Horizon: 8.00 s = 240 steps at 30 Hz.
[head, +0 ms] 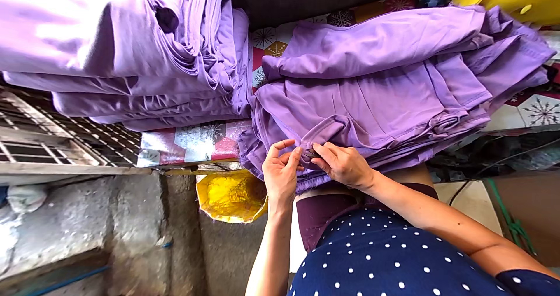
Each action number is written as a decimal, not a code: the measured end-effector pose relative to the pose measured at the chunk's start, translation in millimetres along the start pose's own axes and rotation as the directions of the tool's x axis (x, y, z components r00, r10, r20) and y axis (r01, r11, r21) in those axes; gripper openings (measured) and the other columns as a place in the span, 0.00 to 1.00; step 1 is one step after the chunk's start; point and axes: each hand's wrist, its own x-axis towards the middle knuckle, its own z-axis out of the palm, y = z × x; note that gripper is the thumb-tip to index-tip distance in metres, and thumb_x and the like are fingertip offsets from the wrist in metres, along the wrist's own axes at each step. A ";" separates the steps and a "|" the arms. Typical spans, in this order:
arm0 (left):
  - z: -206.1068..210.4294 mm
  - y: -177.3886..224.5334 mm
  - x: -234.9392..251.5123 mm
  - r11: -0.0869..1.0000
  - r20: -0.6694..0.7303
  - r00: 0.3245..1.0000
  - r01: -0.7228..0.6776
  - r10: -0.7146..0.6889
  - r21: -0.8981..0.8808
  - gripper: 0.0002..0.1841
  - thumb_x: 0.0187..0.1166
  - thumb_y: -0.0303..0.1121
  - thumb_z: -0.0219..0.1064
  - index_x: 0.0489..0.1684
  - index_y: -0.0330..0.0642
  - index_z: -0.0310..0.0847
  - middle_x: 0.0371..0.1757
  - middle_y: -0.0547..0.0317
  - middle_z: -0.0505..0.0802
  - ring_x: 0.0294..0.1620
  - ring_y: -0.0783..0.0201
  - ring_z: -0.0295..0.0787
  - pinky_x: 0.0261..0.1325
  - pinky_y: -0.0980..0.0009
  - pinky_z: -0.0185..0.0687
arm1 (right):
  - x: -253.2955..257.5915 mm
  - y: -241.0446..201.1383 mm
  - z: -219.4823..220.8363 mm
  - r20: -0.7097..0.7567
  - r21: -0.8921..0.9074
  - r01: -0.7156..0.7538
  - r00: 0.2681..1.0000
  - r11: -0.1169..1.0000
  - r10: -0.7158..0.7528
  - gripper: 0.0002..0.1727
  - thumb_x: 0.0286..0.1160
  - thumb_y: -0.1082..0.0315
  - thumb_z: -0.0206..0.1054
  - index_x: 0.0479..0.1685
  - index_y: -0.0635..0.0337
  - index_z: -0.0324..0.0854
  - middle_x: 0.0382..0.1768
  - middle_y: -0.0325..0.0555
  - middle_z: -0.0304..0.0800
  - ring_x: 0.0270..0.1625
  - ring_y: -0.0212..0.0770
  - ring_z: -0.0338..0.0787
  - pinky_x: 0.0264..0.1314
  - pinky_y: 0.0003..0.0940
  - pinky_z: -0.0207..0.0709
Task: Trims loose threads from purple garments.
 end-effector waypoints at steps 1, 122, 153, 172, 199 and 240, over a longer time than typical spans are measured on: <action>0.1 -0.2 0.1 1.000 -0.002 1.000 0.001 -0.001 -0.002 0.13 0.76 0.17 0.68 0.55 0.38 0.81 0.22 0.65 0.93 0.20 0.75 0.88 0.28 0.80 0.85 | -0.2 -0.2 0.1 0.000 -0.001 0.000 1.000 1.000 0.000 0.19 0.87 0.61 0.61 0.50 0.70 0.88 0.26 0.49 0.84 0.23 0.42 0.85 0.21 0.33 0.78; -129.5 -74.7 -27.4 0.995 -0.648 0.758 -0.014 0.076 0.101 0.09 0.89 0.26 0.55 0.48 0.27 0.77 0.37 0.55 0.90 0.33 0.66 0.95 0.42 0.69 0.95 | 16.3 -43.7 0.9 0.885 0.391 -0.908 0.326 -0.152 0.331 0.27 0.96 0.51 0.45 0.24 0.53 0.75 0.08 0.25 0.56 0.09 0.21 0.54 0.12 0.17 0.47; 7.4 -15.5 -62.5 0.888 -0.211 0.972 -0.007 -0.102 -0.459 0.15 0.87 0.20 0.51 0.37 0.32 0.87 0.34 0.57 0.96 0.37 0.67 0.96 0.52 0.70 0.93 | 5.8 -37.2 -0.7 -0.054 0.399 -0.142 0.983 0.906 0.178 0.07 0.66 0.70 0.78 0.40 0.63 0.95 0.40 0.46 0.94 0.37 0.34 0.93 0.36 0.30 0.86; -11.2 -46.0 -43.3 0.754 -0.191 0.738 -0.584 0.647 0.300 0.04 0.67 0.15 0.71 0.36 0.24 0.91 0.42 0.52 0.94 0.42 0.78 0.91 0.48 0.83 0.88 | 22.0 -54.2 -8.9 0.149 0.463 -0.233 0.972 0.855 0.184 0.05 0.69 0.73 0.69 0.33 0.67 0.87 0.31 0.48 0.84 0.29 0.36 0.83 0.29 0.28 0.77; -20.0 -43.2 -48.5 0.870 -0.312 0.813 -0.473 0.493 0.143 0.05 0.83 0.19 0.55 0.40 0.34 0.77 0.41 0.64 0.86 0.39 0.78 0.85 0.43 0.82 0.85 | 36.7 -73.4 -18.0 0.963 0.254 -0.937 0.223 -0.239 0.149 0.30 0.95 0.43 0.39 0.28 0.51 0.74 0.10 0.26 0.58 0.09 0.21 0.54 0.12 0.16 0.46; -41.1 -37.6 -38.2 0.705 -0.210 0.827 0.279 -0.521 -0.652 0.15 0.94 0.37 0.47 0.46 0.42 0.79 0.36 0.60 0.91 0.33 0.69 0.90 0.40 0.75 0.87 | 18.3 -58.6 -10.5 0.797 0.497 -0.846 0.357 -0.193 0.487 0.32 0.98 0.50 0.32 0.37 0.57 0.80 0.11 0.26 0.60 0.10 0.22 0.56 0.13 0.17 0.51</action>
